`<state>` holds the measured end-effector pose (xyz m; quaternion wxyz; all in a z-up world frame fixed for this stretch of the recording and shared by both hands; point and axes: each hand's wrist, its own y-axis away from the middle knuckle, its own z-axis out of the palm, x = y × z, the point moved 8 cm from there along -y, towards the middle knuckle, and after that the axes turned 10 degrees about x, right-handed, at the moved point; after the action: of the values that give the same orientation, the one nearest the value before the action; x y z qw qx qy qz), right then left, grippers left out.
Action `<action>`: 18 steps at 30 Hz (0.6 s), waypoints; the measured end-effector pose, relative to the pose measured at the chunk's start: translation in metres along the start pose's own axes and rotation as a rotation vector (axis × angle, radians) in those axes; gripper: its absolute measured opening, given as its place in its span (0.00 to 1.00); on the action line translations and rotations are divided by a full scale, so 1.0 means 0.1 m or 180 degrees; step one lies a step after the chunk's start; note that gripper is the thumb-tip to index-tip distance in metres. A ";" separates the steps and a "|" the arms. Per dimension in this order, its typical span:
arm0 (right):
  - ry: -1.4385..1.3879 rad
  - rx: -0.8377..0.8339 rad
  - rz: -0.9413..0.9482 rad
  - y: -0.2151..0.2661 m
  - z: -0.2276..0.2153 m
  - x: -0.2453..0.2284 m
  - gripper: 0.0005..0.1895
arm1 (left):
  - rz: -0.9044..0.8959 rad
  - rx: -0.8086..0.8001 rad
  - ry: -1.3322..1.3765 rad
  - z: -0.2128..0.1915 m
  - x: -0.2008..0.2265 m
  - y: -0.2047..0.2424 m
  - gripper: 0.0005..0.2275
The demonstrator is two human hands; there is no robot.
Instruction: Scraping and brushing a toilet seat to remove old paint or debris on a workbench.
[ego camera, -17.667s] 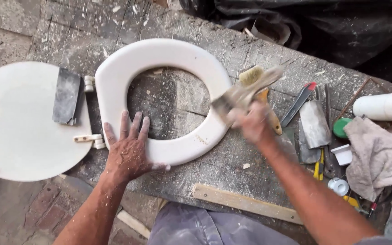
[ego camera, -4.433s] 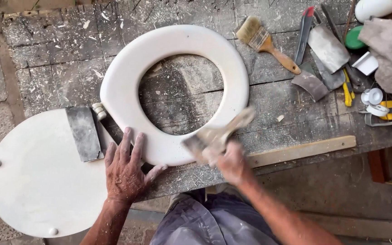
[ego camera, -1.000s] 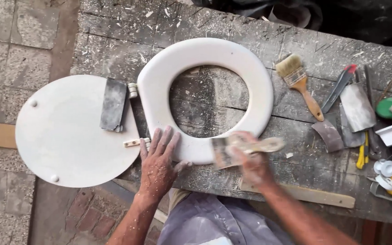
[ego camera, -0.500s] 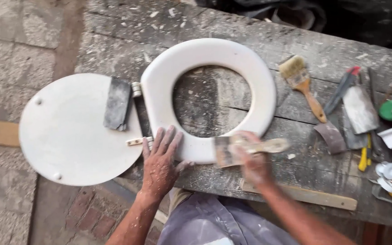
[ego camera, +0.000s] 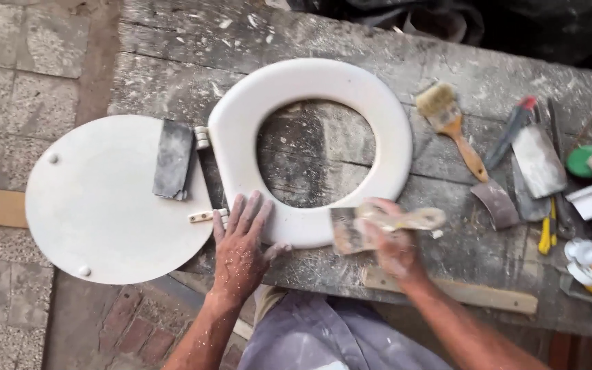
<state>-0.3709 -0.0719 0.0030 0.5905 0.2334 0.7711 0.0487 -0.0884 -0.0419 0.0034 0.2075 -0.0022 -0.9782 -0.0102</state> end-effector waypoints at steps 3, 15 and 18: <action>0.0135 -0.0152 -0.0054 0.04 0.16 0.18 0.25 | 0.0059 0.0020 -0.0139 0.05 -0.03 -0.01 0.40; -0.0467 -0.0502 0.0408 0.15 0.55 0.38 0.26 | -0.0070 -0.0071 -0.0127 -0.01 -0.03 -0.01 0.41; -0.0765 -0.0407 0.0485 0.13 0.40 0.16 0.22 | -0.0058 -0.0125 -0.0147 0.06 -0.04 0.00 0.41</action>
<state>-0.3331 -0.0619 -0.0188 0.6867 0.2573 0.6702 0.1141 -0.0872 -0.0416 -0.0037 0.1846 0.0024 -0.9823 -0.0314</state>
